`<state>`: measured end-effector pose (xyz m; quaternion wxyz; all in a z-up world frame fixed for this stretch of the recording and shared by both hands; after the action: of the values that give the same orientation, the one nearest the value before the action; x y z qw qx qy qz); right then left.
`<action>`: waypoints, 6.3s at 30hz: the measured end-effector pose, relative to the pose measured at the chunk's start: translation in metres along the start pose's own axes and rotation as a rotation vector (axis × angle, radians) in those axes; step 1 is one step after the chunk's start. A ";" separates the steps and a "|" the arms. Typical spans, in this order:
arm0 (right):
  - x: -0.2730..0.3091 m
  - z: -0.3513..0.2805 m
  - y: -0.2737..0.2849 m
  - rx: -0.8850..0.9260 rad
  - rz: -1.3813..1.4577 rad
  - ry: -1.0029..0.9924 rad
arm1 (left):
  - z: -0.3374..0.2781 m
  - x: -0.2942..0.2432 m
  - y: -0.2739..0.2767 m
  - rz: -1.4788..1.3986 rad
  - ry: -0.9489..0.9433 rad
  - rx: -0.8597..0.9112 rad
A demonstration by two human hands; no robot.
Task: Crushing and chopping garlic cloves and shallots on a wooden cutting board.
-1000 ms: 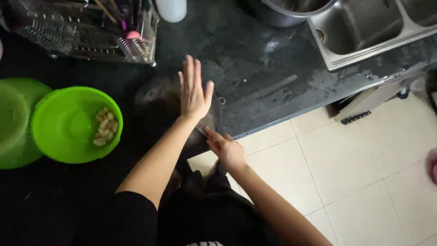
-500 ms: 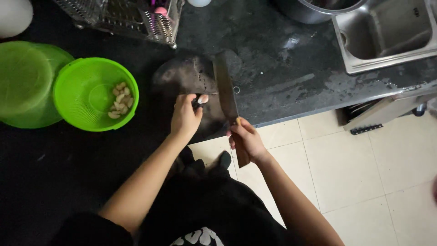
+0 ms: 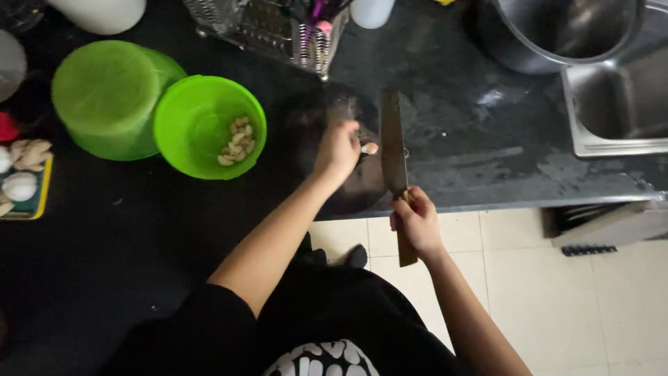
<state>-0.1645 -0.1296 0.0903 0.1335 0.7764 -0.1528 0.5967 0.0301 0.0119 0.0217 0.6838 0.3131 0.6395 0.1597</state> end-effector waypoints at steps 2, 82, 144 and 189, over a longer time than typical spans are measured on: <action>-0.003 -0.002 -0.005 0.037 -0.019 -0.014 | -0.007 -0.007 0.075 -0.035 -0.041 -0.200; -0.009 -0.020 -0.013 0.115 0.059 -0.166 | -0.062 0.012 0.033 -0.077 -0.179 -0.157; 0.035 -0.037 -0.037 0.016 -0.537 0.129 | -0.052 0.011 0.105 -0.241 -0.006 0.124; -0.017 -0.007 -0.010 0.184 0.044 -0.126 | -0.058 0.001 0.072 -0.132 -0.276 -0.349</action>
<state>-0.1707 -0.1160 0.0758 0.0385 0.8180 -0.1222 0.5608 -0.0134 0.0797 0.0674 0.8176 0.1664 0.5216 0.1782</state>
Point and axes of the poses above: each hand's wrist, its own z-axis towards the middle knuckle, its own y-axis out of the back of the hand, x = y × z, the point moved 2 cm from there along z, towards the middle knuckle, and after that the axes turned 3 degrees about y, right-handed, at the moved point
